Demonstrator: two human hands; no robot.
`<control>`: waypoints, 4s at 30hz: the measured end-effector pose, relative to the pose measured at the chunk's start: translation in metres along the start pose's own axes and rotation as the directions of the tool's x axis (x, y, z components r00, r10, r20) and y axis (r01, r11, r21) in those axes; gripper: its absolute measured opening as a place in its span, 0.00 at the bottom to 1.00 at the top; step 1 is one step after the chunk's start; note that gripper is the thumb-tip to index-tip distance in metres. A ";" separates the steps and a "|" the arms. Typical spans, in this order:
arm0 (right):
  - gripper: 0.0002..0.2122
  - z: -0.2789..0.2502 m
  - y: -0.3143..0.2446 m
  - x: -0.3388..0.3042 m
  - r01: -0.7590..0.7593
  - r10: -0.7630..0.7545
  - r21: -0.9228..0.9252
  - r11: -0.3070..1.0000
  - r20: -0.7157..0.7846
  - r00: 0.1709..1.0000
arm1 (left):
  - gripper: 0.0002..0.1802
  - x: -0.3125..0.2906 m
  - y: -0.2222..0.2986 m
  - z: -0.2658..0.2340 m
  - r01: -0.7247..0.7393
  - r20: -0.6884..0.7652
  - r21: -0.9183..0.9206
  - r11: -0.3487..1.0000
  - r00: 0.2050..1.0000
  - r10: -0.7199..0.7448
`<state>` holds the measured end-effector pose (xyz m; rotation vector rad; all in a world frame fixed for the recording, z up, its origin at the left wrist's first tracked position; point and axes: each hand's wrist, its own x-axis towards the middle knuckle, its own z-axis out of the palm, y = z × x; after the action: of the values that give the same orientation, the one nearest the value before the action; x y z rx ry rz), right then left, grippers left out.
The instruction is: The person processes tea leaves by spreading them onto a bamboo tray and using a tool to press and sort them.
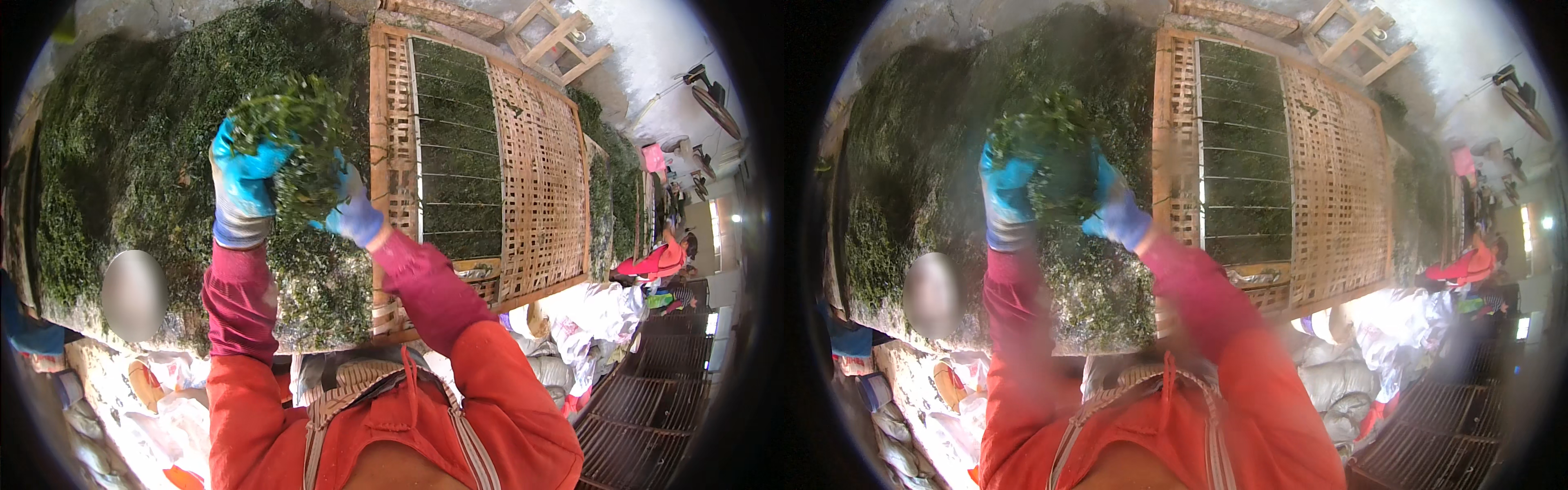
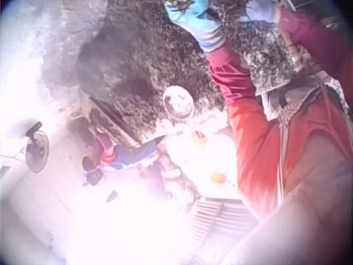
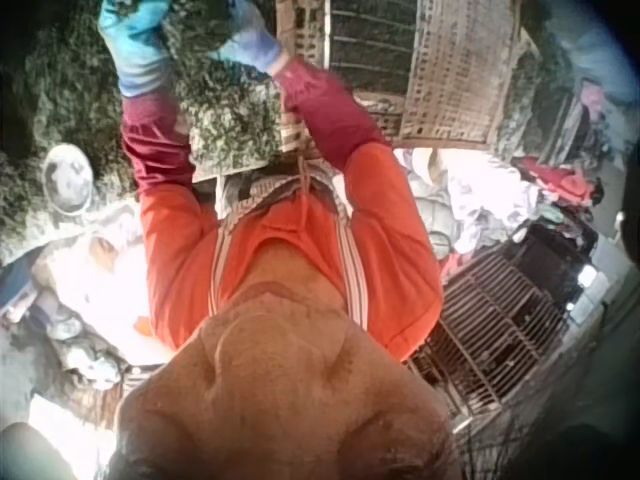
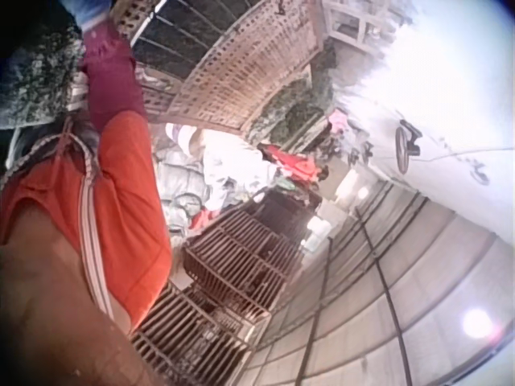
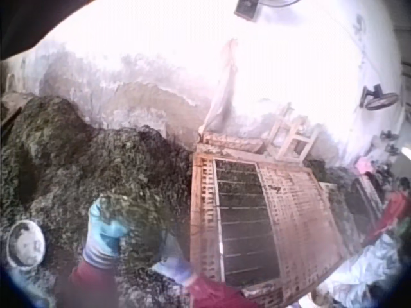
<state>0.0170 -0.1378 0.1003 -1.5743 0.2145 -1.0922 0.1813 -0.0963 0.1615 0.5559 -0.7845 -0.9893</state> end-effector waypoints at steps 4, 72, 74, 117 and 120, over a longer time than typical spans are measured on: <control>0.10 -0.026 0.087 -0.003 -0.589 0.623 0.470 0.657 0.101 0.776 | 0.16 0.021 -0.005 -0.064 0.101 0.016 0.629 0.771 0.990 -0.143; 0.13 -0.114 -0.187 0.236 -0.238 0.243 -0.051 0.970 0.169 0.955 | 0.10 -0.034 -0.128 -0.169 -0.248 -0.140 0.800 -0.546 0.809 -0.571; 0.14 -0.114 -0.206 0.207 -0.220 0.237 -0.169 0.961 0.089 0.967 | 0.18 -0.021 -0.106 -0.131 -0.207 -0.303 0.785 -0.583 0.693 -0.654; 0.16 -0.375 -0.170 -0.397 -0.616 0.610 -0.418 0.668 -0.168 0.774 | 0.56 -0.295 -0.258 0.114 -0.151 0.133 0.985 -0.084 0.974 -0.184; 0.17 -0.373 -0.166 -0.419 -0.611 0.301 -0.598 0.518 -0.542 0.785 | 0.44 -0.288 -0.240 0.097 -0.144 0.149 0.989 0.038 0.967 -0.205</control>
<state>-0.5530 -0.0618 -0.0073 -1.8233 1.4650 -0.8743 -0.1121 0.0450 -0.0471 1.7582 -1.7523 -0.3208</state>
